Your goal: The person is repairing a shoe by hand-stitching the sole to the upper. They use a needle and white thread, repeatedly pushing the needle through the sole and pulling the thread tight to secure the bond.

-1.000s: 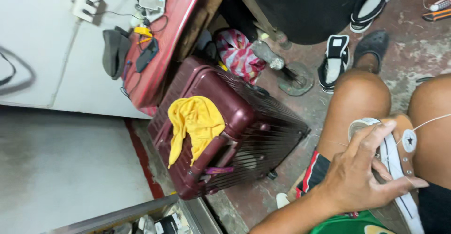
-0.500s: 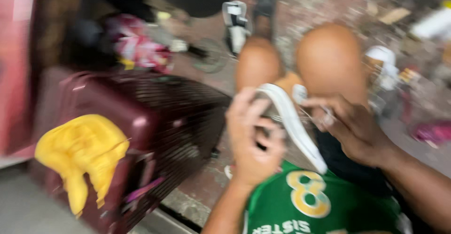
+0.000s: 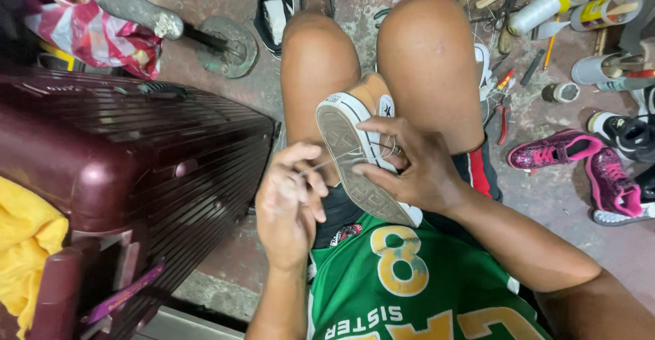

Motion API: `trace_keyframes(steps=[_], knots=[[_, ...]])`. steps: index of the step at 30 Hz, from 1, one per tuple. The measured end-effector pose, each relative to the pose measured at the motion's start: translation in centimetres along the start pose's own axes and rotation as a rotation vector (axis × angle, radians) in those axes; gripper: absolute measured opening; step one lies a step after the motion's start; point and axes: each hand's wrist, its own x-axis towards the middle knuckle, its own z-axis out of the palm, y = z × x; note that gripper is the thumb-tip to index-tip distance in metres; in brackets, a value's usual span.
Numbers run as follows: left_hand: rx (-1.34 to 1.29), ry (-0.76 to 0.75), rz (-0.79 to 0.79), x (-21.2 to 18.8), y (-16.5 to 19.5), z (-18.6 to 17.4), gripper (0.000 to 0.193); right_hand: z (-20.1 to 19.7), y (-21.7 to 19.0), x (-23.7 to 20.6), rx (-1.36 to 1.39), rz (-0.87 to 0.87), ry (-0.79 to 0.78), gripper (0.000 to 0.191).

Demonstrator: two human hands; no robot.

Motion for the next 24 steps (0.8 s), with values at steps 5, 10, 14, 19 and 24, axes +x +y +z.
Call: trace_keyframes(steps=[5, 10, 14, 19, 24], knots=[[0.752, -0.045, 0.065, 2.5, 1.6, 1.4, 0.015, 0.3, 0.6, -0.1, -0.089, 0.158, -0.023, 0.059], [1.232, -0.224, 0.430, 2.9, 0.3, 0.0, 0.030, 0.6, 1.4, 0.0, -0.056, -0.042, 0.032, 0.056], [0.887, 0.084, 0.064, 1.7, -0.4, -6.7, 0.042, 1.1, 1.8, -0.1, 0.035, 0.118, 0.036, 0.053], [0.470, 0.453, -0.095, -0.2, -3.4, -13.4, 0.050, 1.5, 2.4, -0.2, 0.176, 0.216, 0.039, 0.050], [0.696, 0.480, -0.192, 1.2, -5.5, -11.2, 0.025, 0.7, 2.2, -0.3, 0.251, 0.266, -0.016, 0.054]])
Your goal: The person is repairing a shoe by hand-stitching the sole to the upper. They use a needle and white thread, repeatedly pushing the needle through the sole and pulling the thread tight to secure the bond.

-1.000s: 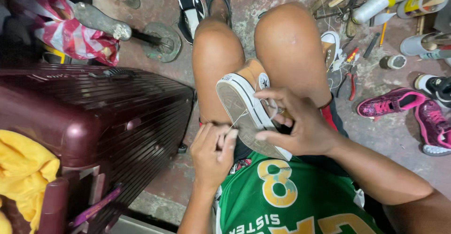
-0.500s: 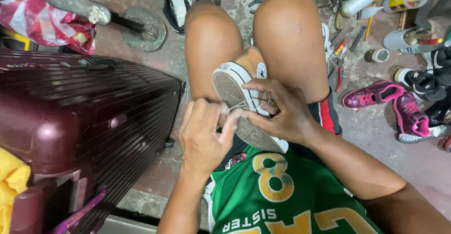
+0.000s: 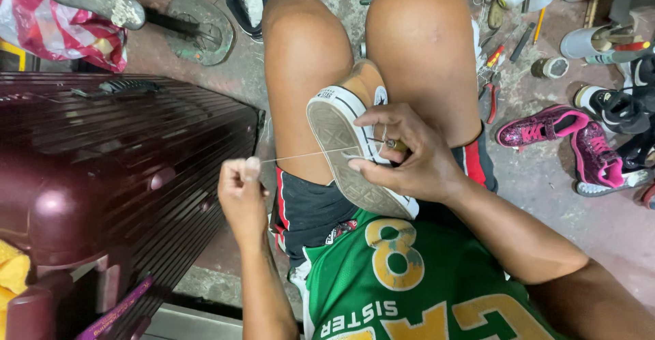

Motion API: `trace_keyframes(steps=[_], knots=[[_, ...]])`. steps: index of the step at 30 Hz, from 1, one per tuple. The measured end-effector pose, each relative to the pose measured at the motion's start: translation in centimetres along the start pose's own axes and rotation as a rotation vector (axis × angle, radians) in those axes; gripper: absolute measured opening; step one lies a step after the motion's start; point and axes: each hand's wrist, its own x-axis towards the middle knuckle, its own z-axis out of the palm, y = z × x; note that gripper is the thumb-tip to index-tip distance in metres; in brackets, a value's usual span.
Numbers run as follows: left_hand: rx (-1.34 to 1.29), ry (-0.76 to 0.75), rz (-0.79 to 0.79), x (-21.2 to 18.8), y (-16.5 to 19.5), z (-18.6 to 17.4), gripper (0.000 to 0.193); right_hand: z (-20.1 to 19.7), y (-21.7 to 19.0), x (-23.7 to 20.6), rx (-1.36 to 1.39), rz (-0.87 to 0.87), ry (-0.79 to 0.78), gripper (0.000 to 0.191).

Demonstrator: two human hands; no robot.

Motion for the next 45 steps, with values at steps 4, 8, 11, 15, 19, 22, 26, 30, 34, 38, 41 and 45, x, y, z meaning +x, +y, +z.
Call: trace_keyframes(steps=[4, 8, 11, 15, 19, 22, 26, 30, 34, 38, 41, 45], knots=[[0.327, 0.012, 0.603, -1.6, 4.8, 2.6, 0.040, -1.6, -1.4, -0.3, -0.155, -0.023, -0.081, 0.076], [0.530, -0.146, 0.900, -3.8, 8.7, 4.2, 0.057, -4.8, -3.5, -1.5, -0.600, 0.016, -0.149, 0.092], [0.494, -0.305, 0.858, -4.2, 9.7, 5.4, 0.064, -6.8, -4.3, -1.6, -0.906, -0.116, -0.188, 0.077], [0.391, -0.310, 0.792, -4.5, 9.8, 6.4, 0.032, -6.6, -4.0, -1.3, -0.711, -0.301, 0.016, 0.044], [0.312, -0.331, 0.734, -4.3, 9.9, 6.9, 0.039, -4.7, -2.4, 0.3, -0.584, -0.577, 0.036, 0.029], [0.275, -0.349, 0.746, -3.2, 10.1, 7.2, 0.046, -4.2, -1.6, 1.3, -0.568, -0.614, -0.012, 0.028], [0.236, -0.387, 0.755, -2.5, 10.4, 7.4, 0.041, -3.9, -1.8, 1.9, -0.491, -0.556, -0.068, 0.025], [0.280, -0.325, 0.741, -1.2, 10.6, 7.1, 0.040, -3.5, -2.3, 2.1, -0.520, -0.535, -0.074, 0.023], [0.298, -0.206, 0.713, -0.3, 10.5, 7.2, 0.046, -3.8, -2.5, 1.9, -0.471, -0.485, -0.087, 0.019], [-0.423, -0.323, 0.104, -1.6, 10.3, 6.8, 0.026, -4.7, -2.7, 1.2, -0.290, -0.298, -0.059, 0.012], [-1.034, -0.632, 0.007, -2.6, 10.5, 5.9, 0.029, -5.4, -3.0, 1.0, -0.259, -0.291, 0.038, 0.022], [-0.355, -0.507, 0.223, -3.6, 11.0, 5.3, 0.020, -5.5, -3.4, 0.6, -0.462, -0.251, -0.058, 0.047]])
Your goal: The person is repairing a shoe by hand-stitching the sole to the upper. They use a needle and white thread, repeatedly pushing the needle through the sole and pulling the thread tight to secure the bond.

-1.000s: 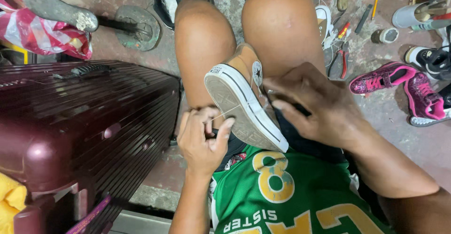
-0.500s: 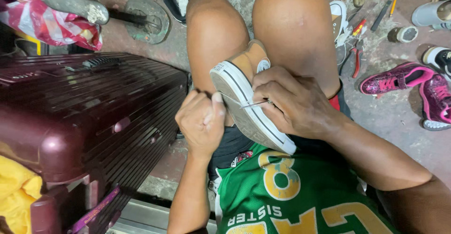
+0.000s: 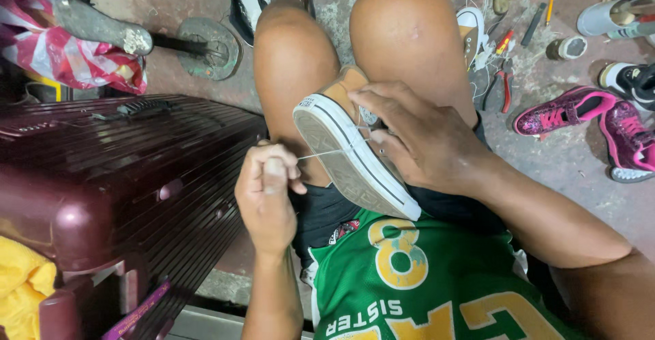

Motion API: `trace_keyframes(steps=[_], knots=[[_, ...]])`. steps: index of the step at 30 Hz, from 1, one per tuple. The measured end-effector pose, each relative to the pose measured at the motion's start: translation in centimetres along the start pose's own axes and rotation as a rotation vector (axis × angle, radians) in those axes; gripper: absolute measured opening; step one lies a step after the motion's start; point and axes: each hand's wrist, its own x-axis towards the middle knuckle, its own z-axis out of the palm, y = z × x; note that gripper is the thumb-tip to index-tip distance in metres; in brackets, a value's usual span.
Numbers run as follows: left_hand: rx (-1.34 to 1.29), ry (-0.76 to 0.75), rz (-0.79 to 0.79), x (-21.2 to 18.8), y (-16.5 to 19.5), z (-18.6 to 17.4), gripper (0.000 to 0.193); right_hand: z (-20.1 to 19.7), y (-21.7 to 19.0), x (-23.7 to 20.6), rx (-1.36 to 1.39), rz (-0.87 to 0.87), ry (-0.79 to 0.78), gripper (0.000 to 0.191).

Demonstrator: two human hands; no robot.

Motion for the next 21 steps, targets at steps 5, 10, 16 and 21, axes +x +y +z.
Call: trace_keyframes(steps=[5, 10, 16, 21], knots=[[0.525, -0.009, 0.125, -0.6, 0.4, 0.9, 0.009, -2.8, 1.9, -1.5, -0.178, 0.000, -0.134, 0.014], [0.590, -0.008, 0.215, -0.5, 0.3, 1.2, 0.017, -9.5, 6.1, -3.9, -0.575, 0.309, -0.146, 0.015], [0.566, -0.016, 0.189, 0.3, 0.5, 1.4, 0.025, -7.8, 2.8, -3.3, -0.290, 0.033, 0.261, 0.012], [0.605, -0.033, 0.176, 0.5, 1.0, 1.7, 0.025, -0.3, 0.1, -2.0, -0.186, -0.219, 0.140, 0.018]])
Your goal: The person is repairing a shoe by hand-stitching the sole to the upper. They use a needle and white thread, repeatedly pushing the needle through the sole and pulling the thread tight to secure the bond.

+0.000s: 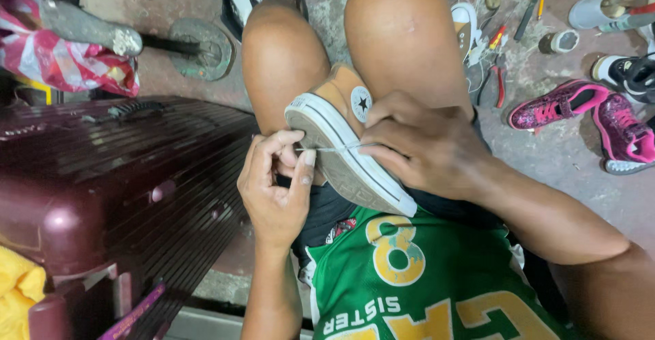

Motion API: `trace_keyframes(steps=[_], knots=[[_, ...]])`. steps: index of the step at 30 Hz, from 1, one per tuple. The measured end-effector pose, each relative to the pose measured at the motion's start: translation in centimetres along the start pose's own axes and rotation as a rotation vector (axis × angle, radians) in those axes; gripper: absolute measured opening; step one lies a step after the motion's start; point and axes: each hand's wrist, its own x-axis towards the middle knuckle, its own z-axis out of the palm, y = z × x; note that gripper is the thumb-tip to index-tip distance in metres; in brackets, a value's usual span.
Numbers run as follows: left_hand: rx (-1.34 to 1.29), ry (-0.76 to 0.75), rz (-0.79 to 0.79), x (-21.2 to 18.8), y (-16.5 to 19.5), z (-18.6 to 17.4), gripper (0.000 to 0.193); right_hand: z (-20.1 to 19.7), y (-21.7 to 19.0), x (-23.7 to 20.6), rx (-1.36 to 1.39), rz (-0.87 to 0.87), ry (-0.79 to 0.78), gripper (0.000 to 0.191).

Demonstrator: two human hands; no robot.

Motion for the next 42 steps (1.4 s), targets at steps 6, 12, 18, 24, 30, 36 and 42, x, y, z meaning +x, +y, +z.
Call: trace_keyframes(steps=[6, 12, 18, 24, 30, 36, 42], knots=[[0.059, -0.022, 0.042, 0.0, 0.2, -0.5, 0.026, -0.8, 1.9, 0.2, -0.254, 0.167, -0.079, 0.015], [0.075, -0.031, 0.082, 0.3, 0.0, -0.5, 0.029, -6.8, 5.9, -0.6, -0.633, 0.211, 0.059, 0.015], [0.152, -0.038, 0.150, 0.7, 0.5, -0.5, 0.032, -5.8, 2.6, 1.1, -0.189, 0.056, 0.096, 0.034], [0.317, -0.040, 0.249, 1.0, 1.3, -0.6, 0.035, -0.2, 0.1, 3.1, 0.029, -0.082, -0.122, 0.052], [0.382, -0.054, 0.296, 1.7, 1.1, -1.0, 0.032, -0.1, 1.4, 3.6, -0.054, -0.197, -0.128, 0.029], [0.322, -0.084, 0.296, 2.4, 0.3, -0.9, 0.031, -0.9, 1.4, 3.4, 0.316, 0.057, -0.315, 0.014], [0.240, -0.117, 0.268, 2.8, -0.9, -1.1, 0.036, -1.4, 2.0, 2.7, 0.286, 0.253, -0.504, 0.010]])
